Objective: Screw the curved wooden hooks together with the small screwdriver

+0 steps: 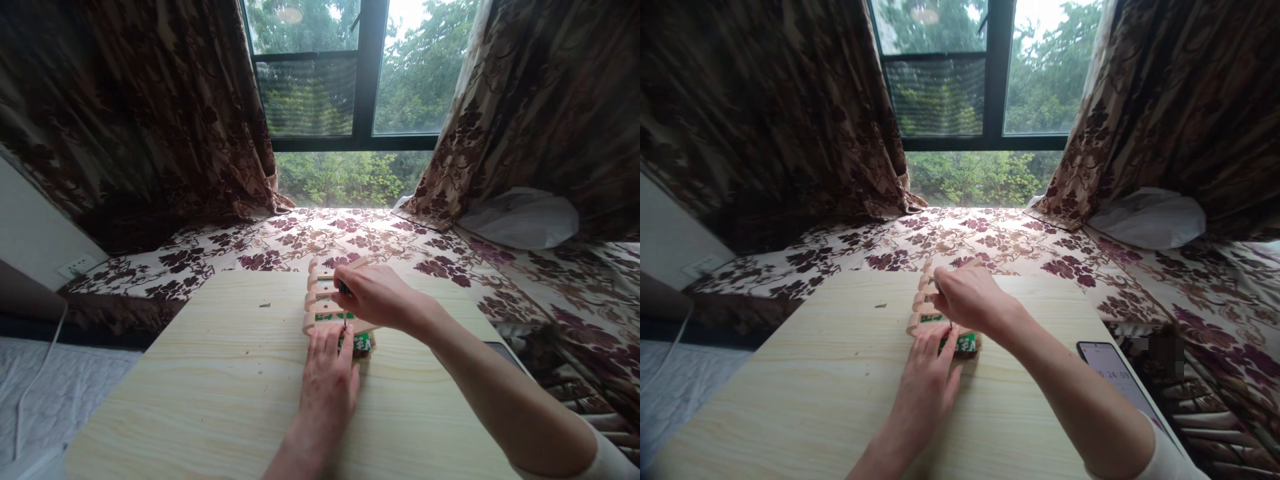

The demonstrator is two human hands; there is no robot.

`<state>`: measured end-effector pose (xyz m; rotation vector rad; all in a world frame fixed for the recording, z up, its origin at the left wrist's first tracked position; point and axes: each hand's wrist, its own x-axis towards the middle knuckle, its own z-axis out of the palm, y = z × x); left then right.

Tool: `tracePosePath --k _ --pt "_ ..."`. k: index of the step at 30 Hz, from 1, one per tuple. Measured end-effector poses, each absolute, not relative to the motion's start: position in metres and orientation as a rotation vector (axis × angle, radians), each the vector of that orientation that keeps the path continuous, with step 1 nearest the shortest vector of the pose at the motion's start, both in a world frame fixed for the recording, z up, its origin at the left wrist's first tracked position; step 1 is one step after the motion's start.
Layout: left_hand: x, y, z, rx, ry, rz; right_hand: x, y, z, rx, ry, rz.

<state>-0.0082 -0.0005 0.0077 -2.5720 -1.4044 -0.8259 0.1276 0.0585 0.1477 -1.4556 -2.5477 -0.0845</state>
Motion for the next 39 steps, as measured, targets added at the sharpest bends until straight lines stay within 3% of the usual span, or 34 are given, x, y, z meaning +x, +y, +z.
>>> tracePosePath --k 39 --pt "-0.006 -0.008 0.014 -2.622 -1.589 -0.772 0.131 0.058 0.137 -1.404 -2.510 -0.002"
